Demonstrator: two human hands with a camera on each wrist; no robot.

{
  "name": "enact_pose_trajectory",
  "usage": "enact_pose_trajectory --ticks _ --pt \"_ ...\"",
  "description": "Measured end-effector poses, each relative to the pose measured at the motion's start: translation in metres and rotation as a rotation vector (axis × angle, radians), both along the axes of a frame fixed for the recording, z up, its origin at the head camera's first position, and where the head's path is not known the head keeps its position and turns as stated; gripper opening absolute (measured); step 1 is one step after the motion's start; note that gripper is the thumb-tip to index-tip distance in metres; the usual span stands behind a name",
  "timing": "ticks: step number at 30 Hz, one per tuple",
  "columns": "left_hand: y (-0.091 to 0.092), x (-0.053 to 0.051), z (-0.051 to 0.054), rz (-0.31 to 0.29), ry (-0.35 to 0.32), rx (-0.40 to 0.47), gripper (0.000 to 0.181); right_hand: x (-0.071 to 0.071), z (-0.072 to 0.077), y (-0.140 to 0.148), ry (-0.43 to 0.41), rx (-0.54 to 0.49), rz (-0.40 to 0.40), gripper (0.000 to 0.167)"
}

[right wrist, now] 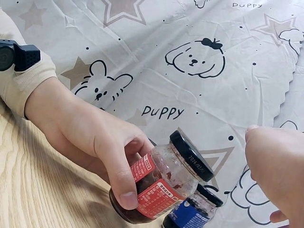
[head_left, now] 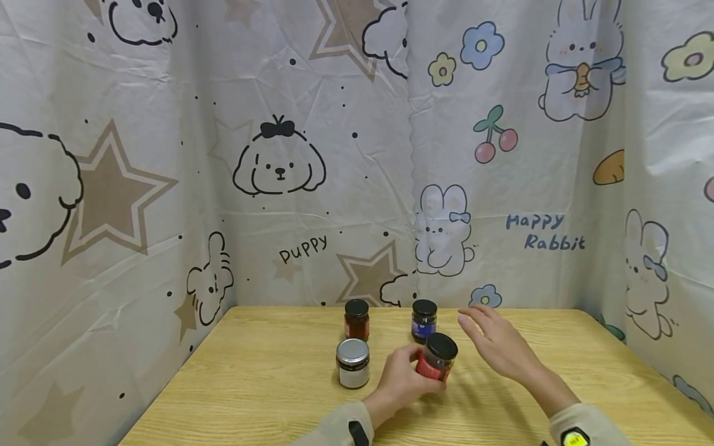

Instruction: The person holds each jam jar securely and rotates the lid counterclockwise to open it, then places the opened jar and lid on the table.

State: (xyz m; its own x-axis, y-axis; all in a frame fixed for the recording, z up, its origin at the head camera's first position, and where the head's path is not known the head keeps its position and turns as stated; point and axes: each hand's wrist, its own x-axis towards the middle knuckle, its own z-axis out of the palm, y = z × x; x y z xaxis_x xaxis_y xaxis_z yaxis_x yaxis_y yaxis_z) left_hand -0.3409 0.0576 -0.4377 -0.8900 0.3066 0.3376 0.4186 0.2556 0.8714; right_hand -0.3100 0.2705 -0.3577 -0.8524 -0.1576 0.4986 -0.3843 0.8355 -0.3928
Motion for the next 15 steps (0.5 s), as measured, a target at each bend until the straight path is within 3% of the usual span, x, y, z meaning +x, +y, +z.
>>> enact_pose_trajectory --ticks 8,15 --pt "-0.004 -0.002 0.008 -0.020 -0.002 0.027 0.057 0.001 0.004 -0.001 -0.021 -0.107 0.090 0.049" --pt "-0.006 0.001 0.017 -0.029 -0.007 0.029 0.056 0.003 0.005 -0.006 -0.031 -0.118 0.119 0.051"
